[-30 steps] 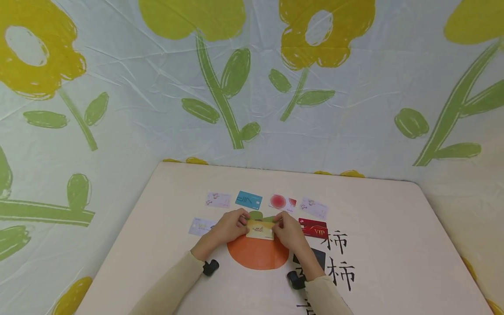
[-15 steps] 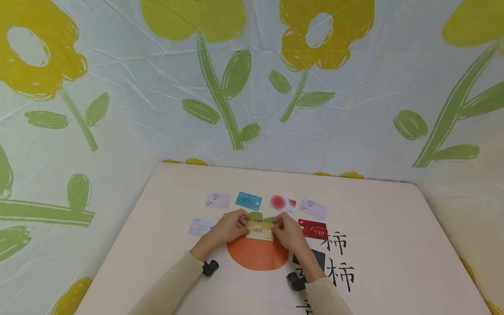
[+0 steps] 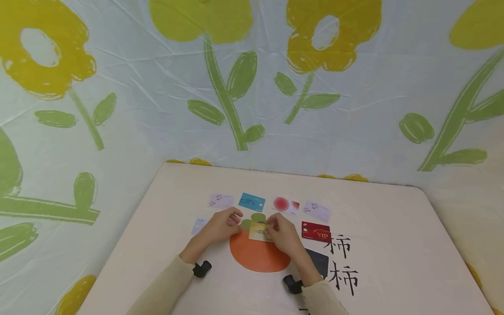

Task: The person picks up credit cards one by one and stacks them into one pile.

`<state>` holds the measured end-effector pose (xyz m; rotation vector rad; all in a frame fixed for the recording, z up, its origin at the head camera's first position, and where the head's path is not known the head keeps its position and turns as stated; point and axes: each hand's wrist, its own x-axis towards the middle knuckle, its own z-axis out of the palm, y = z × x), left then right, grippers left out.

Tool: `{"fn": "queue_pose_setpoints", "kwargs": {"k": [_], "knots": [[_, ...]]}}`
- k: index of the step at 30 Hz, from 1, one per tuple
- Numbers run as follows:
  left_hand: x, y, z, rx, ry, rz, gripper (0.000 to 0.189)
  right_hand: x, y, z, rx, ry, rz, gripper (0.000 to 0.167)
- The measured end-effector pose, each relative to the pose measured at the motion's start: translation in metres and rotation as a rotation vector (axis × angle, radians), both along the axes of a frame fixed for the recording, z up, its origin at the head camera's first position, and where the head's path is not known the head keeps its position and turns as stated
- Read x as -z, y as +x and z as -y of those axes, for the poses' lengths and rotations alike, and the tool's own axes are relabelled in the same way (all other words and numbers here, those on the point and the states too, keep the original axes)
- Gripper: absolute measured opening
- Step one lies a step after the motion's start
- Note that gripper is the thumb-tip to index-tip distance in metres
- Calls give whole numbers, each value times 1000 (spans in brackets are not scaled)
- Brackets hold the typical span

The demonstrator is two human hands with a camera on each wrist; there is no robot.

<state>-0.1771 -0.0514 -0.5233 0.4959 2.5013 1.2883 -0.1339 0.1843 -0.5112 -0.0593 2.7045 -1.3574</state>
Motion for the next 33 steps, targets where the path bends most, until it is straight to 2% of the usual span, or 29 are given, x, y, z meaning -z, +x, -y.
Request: {"fn": "queue_pose_setpoints", "kwargs": {"k": [4,9,16,21,27,33], "knots": [[2,1,12,-21,18,10,37,-2,0,9,-30,-32,-33,20],[5,1,32,-47,16,-24,36,1,-1,23,-54,-61,-48,20],[1,2,60,-107,7,-26,38,4,-4,40,-100,-105,-102,23],[-1,2,80,-152,-3,-66,37,-1,-7,54,-122,-136,-52,27],[-3,1,99,-215,-8,-78,38,-2,-14,71,-155,-93,-83,28],[-3,2,111,-237,-16,-80,38,0,-20,84,-171,-88,-64,28]]}}
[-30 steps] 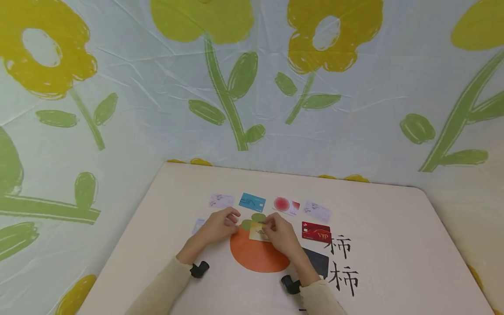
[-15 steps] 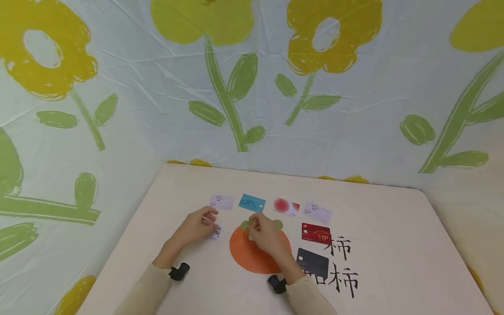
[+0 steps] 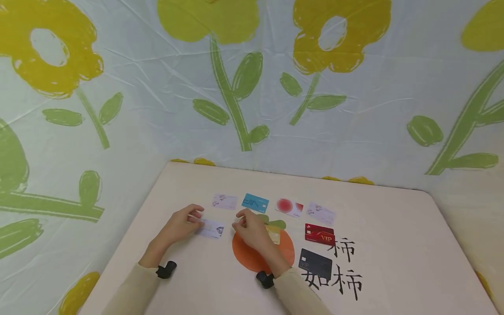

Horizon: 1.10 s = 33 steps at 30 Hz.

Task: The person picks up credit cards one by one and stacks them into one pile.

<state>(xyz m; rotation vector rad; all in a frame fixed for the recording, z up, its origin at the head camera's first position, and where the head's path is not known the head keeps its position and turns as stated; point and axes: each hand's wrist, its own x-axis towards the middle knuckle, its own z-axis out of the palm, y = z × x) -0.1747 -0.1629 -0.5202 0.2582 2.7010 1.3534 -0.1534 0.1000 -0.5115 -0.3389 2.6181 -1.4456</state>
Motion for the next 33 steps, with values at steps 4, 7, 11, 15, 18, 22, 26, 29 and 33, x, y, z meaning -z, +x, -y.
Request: {"fn": "queue_pose_setpoints", "kwargs": {"k": [4,7,11,15,18,22,26,29,33], "knots": [[2,0,6,-15,-9,10,39,2,-2,6,-9,-3,21,29],[5,-1,10,-10,-15,20,41,3,-3,10,-14,-5,30,30],[8,-5,16,27,-36,37,46,5,-5,17,-20,-2,28,32],[10,-8,19,76,-83,69,50,7,-7,26,-30,-2,36,35],[10,-9,21,108,-111,81,52,10,-7,33,-33,11,56,35],[11,-10,23,145,-136,84,52,14,-7,39,-30,57,60,37],[12,-11,22,169,-158,92,51,18,-7,42,-24,117,56,40],[11,-10,22,179,-164,90,52,18,-6,43,-28,142,66,43],[10,-9,21,185,-171,84,51,16,-5,45,-45,167,82,49]]}}
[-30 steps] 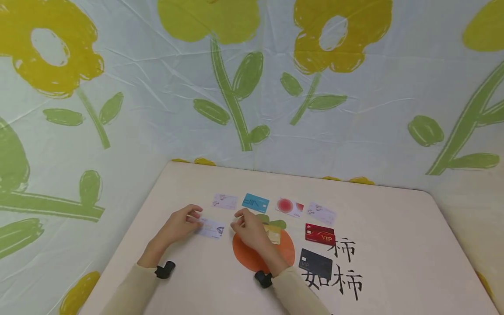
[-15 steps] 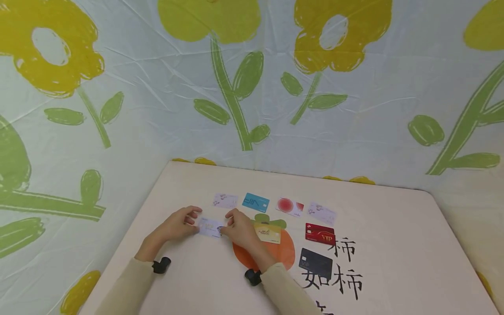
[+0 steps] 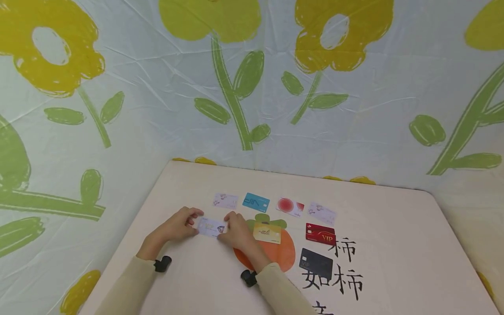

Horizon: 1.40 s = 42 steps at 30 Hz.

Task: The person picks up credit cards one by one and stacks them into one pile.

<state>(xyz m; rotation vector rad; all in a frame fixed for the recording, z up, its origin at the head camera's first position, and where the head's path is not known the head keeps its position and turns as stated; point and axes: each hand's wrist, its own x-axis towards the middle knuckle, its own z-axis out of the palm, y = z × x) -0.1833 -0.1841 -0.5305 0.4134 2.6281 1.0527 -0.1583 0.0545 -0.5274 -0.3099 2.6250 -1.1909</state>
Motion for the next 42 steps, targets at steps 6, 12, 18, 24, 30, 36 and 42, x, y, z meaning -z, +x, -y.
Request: {"fn": "queue_pose_setpoints", "kwargs": {"k": [6,12,18,24,30,36,42], "knots": [[0,0,1,26,-14,-13,49,0,1,2,-14,43,2,50],[2,-3,3,38,-17,0,46,1,1,2,-7,50,6,48],[1,-1,4,42,-36,2,45,0,2,2,-18,57,0,46],[-1,-2,3,45,-22,8,45,2,1,2,-15,43,11,45],[-1,-4,3,53,-12,2,45,3,-1,0,-42,6,-25,43],[-2,-4,2,71,25,7,44,5,-3,-1,-54,-21,-26,38],[-1,-3,1,41,60,36,44,5,-3,-1,-22,-52,-22,29]]}}
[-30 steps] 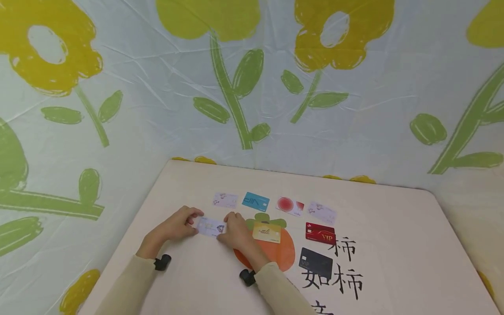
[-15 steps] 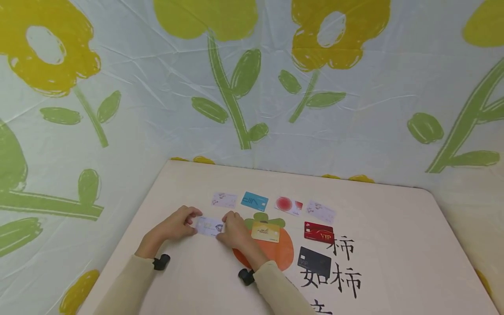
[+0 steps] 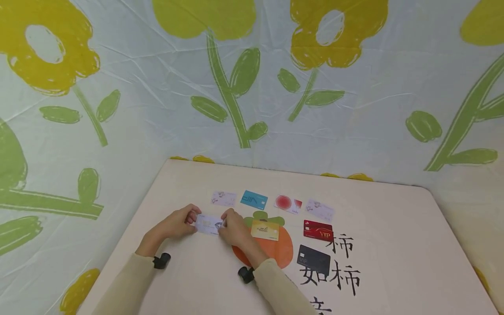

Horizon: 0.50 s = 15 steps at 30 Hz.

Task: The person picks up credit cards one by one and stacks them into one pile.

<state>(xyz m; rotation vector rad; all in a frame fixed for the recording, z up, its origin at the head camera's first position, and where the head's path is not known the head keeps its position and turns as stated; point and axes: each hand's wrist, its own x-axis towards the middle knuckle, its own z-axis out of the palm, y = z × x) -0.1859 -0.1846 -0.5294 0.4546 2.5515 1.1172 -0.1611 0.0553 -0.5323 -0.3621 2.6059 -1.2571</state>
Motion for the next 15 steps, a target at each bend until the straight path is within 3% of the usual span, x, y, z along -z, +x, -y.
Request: {"fn": "queue_pose_setpoints", "kwargs": {"k": [7,15], "knots": [[1,2,-2,-66,22,4,41,2,-1,-1,46,-62,17,23],[0,6,-4,-88,30,-39,41,2,-2,-2,52,-96,37,23]]}}
